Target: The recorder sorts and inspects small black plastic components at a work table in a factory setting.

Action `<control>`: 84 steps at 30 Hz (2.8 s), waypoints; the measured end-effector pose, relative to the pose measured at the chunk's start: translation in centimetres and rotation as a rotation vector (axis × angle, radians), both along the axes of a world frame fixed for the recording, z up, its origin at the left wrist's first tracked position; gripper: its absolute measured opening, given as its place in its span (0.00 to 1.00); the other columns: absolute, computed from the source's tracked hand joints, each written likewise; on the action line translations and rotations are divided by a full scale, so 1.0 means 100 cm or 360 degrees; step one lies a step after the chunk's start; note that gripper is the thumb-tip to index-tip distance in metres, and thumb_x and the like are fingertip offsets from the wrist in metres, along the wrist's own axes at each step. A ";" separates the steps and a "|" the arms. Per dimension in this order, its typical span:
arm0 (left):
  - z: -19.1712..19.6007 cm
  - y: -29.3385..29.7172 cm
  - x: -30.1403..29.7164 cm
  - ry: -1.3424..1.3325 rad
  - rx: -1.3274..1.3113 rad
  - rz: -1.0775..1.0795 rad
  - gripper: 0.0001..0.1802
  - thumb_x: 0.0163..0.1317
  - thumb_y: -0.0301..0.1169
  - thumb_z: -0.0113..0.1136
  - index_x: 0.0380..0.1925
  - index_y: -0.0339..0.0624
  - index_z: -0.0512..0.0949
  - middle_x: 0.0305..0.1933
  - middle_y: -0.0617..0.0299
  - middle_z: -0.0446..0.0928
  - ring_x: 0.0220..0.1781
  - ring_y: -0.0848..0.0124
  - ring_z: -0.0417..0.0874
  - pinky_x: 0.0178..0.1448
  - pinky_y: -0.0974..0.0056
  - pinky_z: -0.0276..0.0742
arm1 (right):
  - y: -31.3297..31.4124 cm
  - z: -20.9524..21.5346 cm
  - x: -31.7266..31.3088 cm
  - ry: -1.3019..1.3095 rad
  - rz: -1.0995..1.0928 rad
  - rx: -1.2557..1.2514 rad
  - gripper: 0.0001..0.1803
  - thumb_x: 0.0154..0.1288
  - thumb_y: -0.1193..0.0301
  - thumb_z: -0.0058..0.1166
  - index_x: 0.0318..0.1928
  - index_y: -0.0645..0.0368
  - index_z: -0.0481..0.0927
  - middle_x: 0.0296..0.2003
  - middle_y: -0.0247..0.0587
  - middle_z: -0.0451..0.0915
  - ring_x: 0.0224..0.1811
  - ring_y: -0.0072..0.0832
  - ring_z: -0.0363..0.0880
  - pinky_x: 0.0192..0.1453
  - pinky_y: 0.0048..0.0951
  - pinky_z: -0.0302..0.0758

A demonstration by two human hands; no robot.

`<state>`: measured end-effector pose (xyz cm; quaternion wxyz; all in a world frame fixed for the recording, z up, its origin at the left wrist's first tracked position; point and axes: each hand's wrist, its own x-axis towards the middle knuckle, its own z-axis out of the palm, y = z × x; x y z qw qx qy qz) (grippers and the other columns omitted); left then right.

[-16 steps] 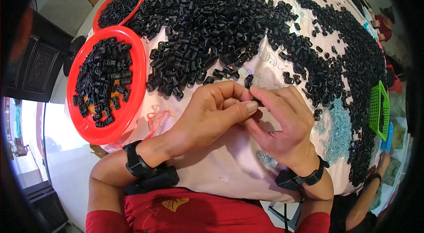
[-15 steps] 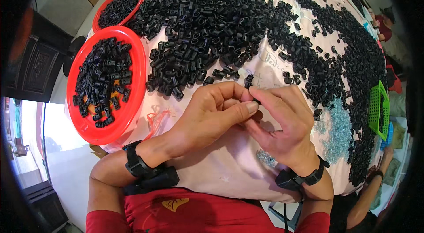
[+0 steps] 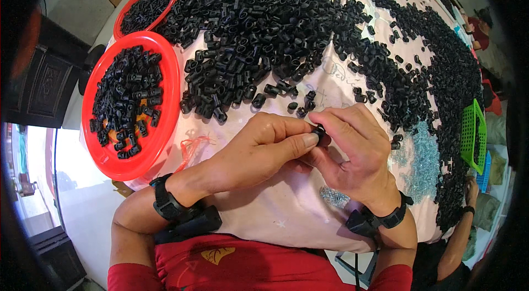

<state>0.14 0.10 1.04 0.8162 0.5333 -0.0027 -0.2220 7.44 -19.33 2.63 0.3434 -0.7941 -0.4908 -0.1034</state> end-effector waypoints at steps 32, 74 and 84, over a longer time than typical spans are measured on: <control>0.021 0.004 -0.009 -0.0186 0.0350 0.0181 0.15 0.77 0.40 0.59 0.52 0.40 0.81 0.44 0.66 0.86 0.41 0.81 0.85 0.40 0.74 0.79 | 0.008 0.007 -0.003 -0.0210 0.0072 0.0191 0.24 0.51 0.76 0.74 0.51 0.63 0.85 0.43 0.45 0.86 0.38 0.42 0.83 0.41 0.35 0.82; -0.003 0.014 0.016 -0.1340 0.2059 0.0379 0.13 0.64 0.23 0.66 0.48 0.36 0.83 0.39 0.50 0.80 0.36 0.61 0.86 0.39 0.59 0.80 | -0.019 0.012 0.013 0.0609 -0.0164 -0.0196 0.05 0.56 0.81 0.62 0.35 0.63 0.82 0.29 0.46 0.84 0.30 0.38 0.87 0.35 0.33 0.82; 0.003 0.043 0.014 -0.1300 0.2175 0.0466 0.10 0.62 0.25 0.68 0.45 0.38 0.84 0.38 0.54 0.78 0.40 0.58 0.83 0.44 0.59 0.79 | -0.017 0.009 0.012 0.0551 -0.0116 -0.0207 0.04 0.58 0.81 0.62 0.35 0.65 0.82 0.28 0.46 0.81 0.29 0.37 0.84 0.34 0.33 0.80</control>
